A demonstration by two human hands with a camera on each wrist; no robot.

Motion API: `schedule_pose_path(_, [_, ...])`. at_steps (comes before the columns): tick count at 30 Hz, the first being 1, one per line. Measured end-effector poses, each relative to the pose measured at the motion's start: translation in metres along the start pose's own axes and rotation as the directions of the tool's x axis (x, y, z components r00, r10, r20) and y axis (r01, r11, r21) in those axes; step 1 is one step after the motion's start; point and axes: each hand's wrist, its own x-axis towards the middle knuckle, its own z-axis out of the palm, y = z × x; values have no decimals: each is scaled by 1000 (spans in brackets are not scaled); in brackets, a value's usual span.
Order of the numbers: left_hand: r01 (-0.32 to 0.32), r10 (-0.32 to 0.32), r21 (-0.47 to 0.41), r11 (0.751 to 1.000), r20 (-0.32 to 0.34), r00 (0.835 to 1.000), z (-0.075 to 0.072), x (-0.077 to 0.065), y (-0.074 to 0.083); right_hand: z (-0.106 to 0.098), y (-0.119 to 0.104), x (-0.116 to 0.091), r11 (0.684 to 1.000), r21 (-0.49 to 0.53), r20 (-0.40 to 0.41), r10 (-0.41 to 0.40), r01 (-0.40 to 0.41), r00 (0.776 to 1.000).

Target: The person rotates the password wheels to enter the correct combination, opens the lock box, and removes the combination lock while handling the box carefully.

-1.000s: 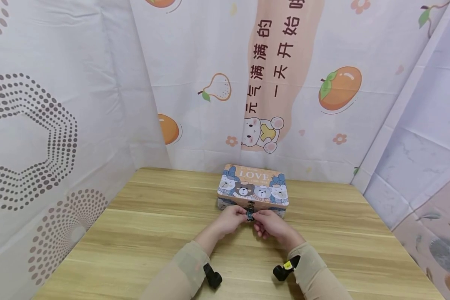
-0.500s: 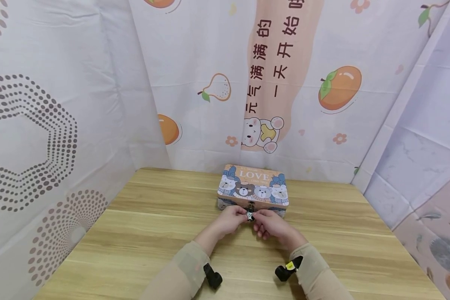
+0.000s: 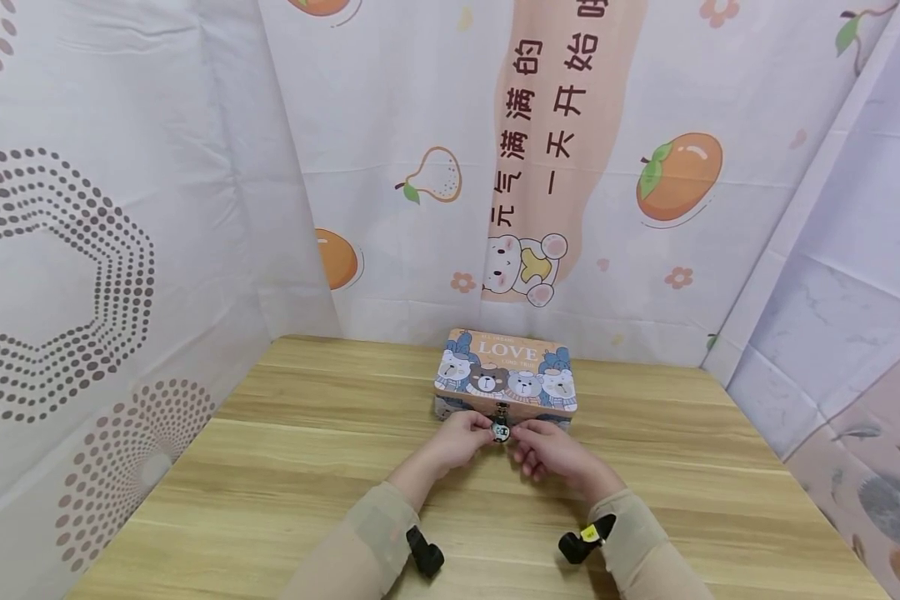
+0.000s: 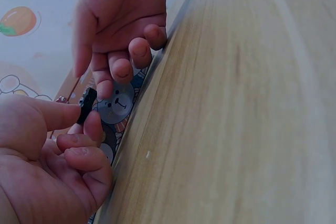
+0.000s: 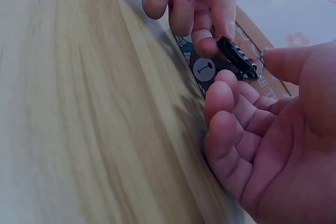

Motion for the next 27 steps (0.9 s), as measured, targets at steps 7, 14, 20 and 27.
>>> schedule_pose_path(7, [-14, 14, 19, 1000, -4, 1000, 1, 0, 0, -3, 2, -2, 1000, 8, 3, -1, 1, 1000])
schedule_pose_path(14, [-16, 16, 26, 1000, -4, 1000, 1, 3, -2, -3, 2, -1, 1000, 12, 12, -8, 8, 1000])
schedule_pose_path(20, [-9, 9, 18, 1000, -1, 1000, 1, 2, -2, -1, 4, 2, 1000, 10, -6, -20, 20, 1000])
schedule_pose_path(27, [3, -3, 29, 1000, 4, 1000, 1, 1, -1, 4, 5, 5, 999, 12, -24, -35, 35, 999])
